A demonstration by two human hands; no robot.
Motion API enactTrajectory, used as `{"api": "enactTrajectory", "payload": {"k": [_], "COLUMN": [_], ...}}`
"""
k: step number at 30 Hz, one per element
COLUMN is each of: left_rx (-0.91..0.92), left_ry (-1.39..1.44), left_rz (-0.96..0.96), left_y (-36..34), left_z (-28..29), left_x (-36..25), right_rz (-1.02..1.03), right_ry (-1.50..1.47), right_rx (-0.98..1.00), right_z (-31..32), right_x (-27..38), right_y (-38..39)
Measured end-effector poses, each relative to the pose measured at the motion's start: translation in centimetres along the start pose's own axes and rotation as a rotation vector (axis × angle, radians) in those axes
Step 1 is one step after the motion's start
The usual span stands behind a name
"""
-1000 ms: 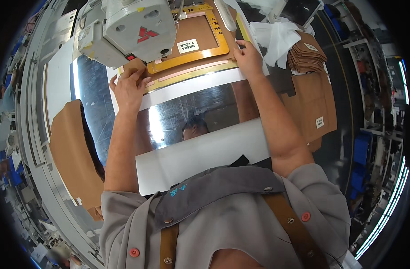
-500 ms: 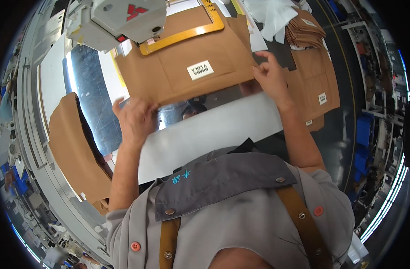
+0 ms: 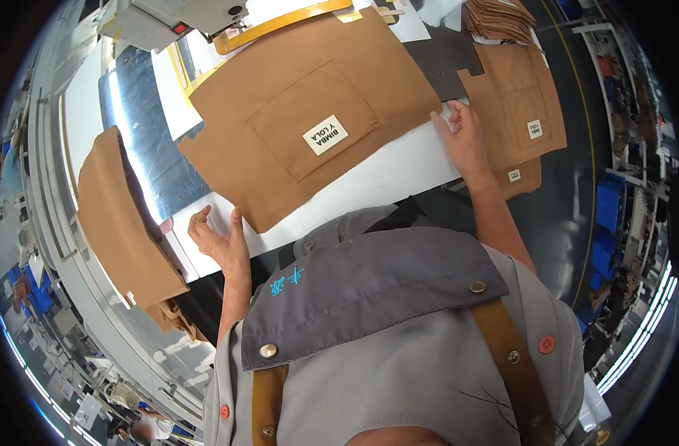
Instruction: The recorder is seen positioning leather pocket pieces into an automated sewing machine template and operating the machine to sew them.
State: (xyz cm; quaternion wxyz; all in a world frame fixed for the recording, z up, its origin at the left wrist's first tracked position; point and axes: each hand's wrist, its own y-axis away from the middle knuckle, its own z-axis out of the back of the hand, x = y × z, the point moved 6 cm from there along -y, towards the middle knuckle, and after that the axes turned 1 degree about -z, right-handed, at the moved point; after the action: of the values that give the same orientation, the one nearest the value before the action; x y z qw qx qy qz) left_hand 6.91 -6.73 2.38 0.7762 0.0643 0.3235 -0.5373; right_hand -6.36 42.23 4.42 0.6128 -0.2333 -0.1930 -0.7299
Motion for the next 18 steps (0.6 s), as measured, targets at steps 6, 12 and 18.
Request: {"api": "enactTrajectory", "payload": {"k": [6, 12, 18], "left_rx": [0.036, 0.013, -0.057], "left_ry": [-0.1, -0.152, 0.268], "left_rz": [0.214, 0.269, 0.365], "left_y": [2.2, 1.5, 1.9], "left_z": [-1.1, -2.6, -4.1], "left_x": [0.3, -1.4, -0.1], "right_rz": [0.046, 0.116, 0.048], "right_ry": [0.114, -0.053, -0.698], "right_rx": [0.044, 0.112, 0.243], "right_z": [-0.4, -1.6, -2.5], "right_x": [0.5, -1.0, -0.4], "right_y": [-1.6, -3.1, -3.7]}}
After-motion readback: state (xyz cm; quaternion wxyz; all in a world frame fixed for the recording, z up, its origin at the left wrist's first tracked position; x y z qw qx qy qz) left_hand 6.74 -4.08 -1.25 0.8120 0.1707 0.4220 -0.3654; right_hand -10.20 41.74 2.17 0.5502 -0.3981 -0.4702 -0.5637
